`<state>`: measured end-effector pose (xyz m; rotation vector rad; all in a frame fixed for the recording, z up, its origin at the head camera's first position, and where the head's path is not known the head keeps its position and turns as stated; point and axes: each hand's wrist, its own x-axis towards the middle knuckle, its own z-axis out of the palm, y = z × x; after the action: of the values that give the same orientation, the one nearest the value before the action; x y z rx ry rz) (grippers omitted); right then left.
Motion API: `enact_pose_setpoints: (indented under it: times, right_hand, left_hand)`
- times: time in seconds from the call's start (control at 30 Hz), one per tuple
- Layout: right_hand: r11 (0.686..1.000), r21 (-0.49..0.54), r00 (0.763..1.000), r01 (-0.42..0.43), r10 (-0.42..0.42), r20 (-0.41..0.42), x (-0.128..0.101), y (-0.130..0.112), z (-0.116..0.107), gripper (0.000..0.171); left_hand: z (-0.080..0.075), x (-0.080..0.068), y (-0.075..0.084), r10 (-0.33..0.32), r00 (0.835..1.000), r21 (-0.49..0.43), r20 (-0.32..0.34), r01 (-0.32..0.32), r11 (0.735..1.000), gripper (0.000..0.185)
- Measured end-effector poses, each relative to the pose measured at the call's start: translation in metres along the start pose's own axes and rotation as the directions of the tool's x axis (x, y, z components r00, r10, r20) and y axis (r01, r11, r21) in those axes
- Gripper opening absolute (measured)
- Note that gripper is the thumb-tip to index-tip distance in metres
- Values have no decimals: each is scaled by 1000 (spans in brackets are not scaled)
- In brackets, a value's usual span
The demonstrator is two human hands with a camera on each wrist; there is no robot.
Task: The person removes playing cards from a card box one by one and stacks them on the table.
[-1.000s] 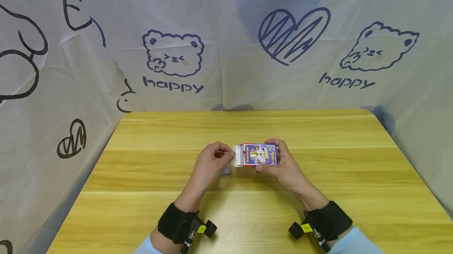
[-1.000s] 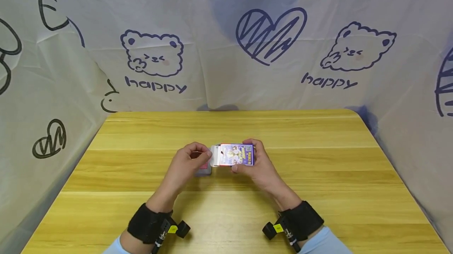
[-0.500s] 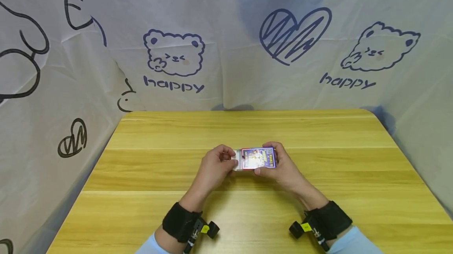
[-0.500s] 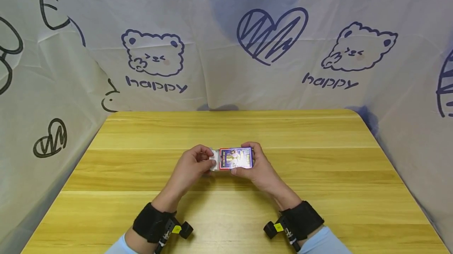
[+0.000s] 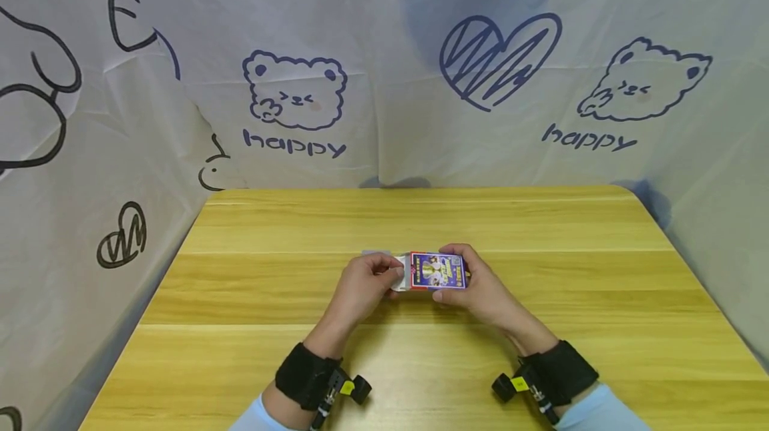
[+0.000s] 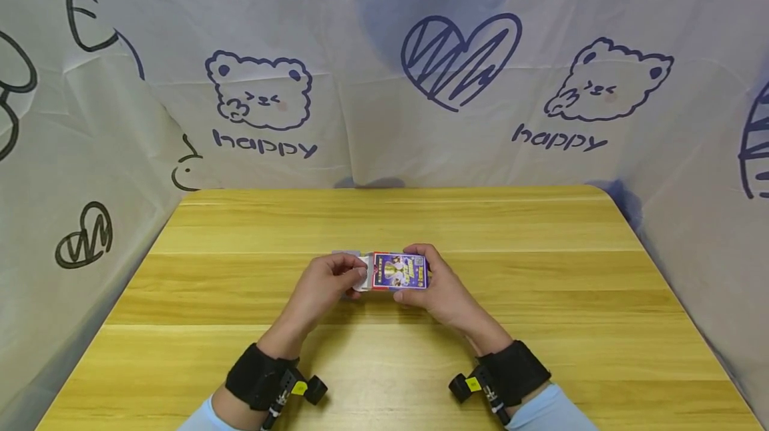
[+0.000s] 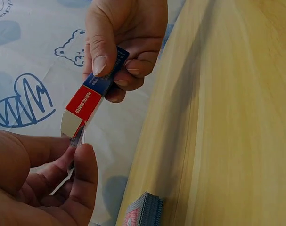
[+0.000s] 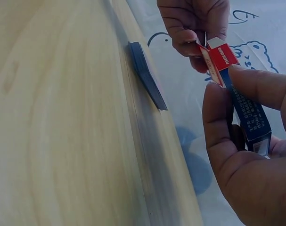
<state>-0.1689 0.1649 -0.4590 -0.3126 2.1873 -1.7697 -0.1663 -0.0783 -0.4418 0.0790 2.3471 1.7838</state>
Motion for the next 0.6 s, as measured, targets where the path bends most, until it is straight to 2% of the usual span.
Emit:
enact_pose_setpoints:
  times: [0.4,0.6]
  right_hand:
    - [1000,14,1000,-15,15,27,-1,-1,2,80]
    - [1000,11,999,-16,16,29,-1,-1,2,81]
  left_hand:
    - [1,-1,0,-21,1000,120,20,19,993,17]
    - [0,-1,-1,-17,999,119,32,13,993,20]
